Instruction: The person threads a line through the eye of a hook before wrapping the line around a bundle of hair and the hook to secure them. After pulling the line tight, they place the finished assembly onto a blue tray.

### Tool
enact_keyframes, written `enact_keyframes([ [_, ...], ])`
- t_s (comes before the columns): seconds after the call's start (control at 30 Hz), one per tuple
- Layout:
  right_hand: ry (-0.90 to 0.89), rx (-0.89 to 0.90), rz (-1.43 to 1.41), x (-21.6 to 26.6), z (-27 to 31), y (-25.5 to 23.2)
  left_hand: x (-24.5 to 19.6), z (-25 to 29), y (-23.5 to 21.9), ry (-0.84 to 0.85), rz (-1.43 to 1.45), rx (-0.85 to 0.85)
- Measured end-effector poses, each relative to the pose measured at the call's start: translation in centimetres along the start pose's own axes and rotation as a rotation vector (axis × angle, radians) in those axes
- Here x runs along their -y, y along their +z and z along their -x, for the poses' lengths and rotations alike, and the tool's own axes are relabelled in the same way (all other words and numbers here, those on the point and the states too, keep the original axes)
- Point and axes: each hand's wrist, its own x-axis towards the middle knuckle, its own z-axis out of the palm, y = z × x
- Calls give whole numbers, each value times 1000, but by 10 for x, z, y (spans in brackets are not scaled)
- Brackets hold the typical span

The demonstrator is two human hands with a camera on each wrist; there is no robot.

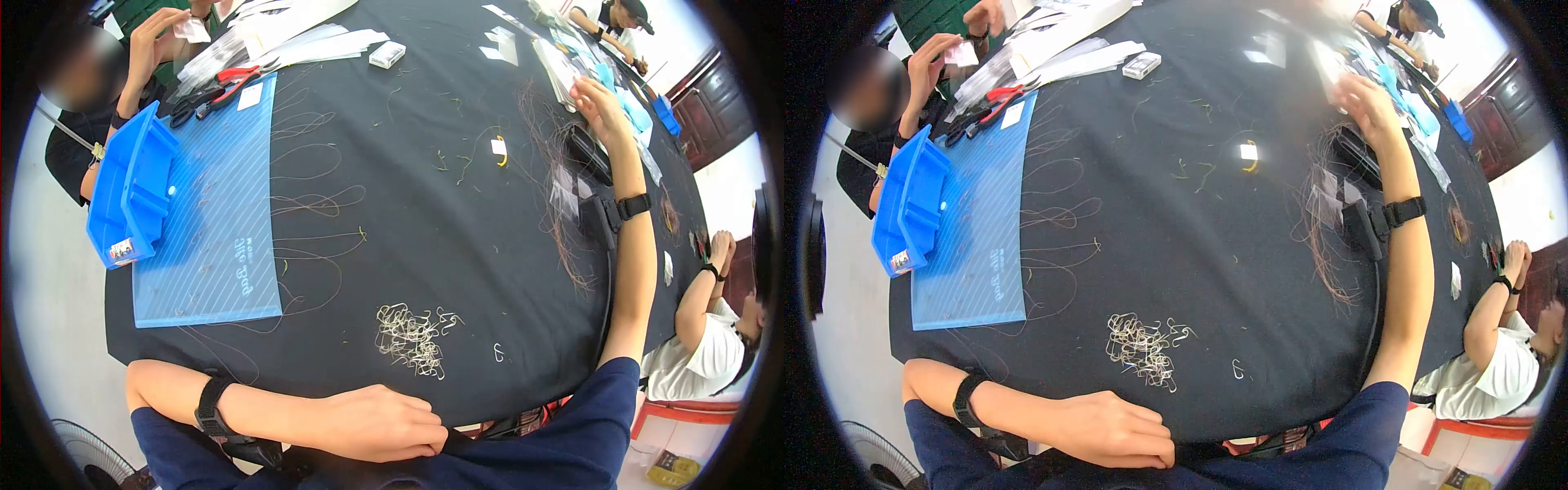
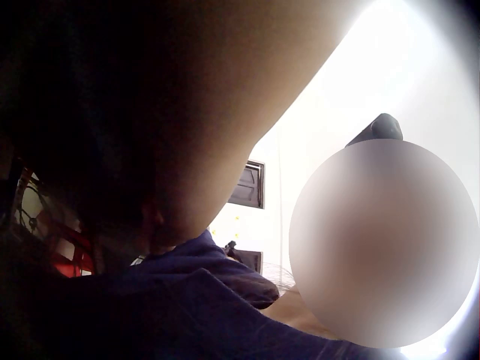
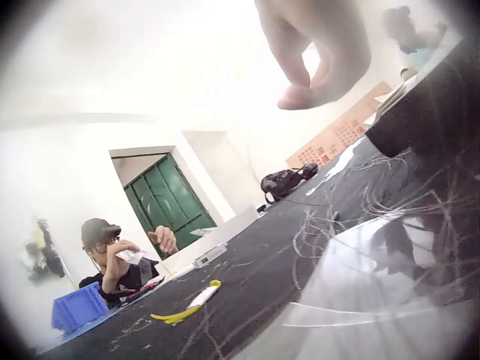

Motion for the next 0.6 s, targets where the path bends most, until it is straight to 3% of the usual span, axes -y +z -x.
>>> enact_keyframes([
  [0.07, -193, -232, -55, -2, 0, -1, 0, 0, 0, 5, -4, -6],
  [0.2, -800, -436, 363, 22, 3, 7, 1, -1, 1, 29, -9, -40],
  [0.33, -529, 92, 1004, 3, 1, -1, 5, -1, 4, 84, -34, -82],
  [0.37, -527, 278, 948, -1, 4, 0, 5, -1, 3, 84, -39, -77],
  [0.5, -494, 195, 1041, -17, -14, -17, 5, -1, 3, 80, -36, -70],
  [0.6, -475, 232, 1015, -13, -12, -23, 5, 0, 4, 75, -22, -77],
])
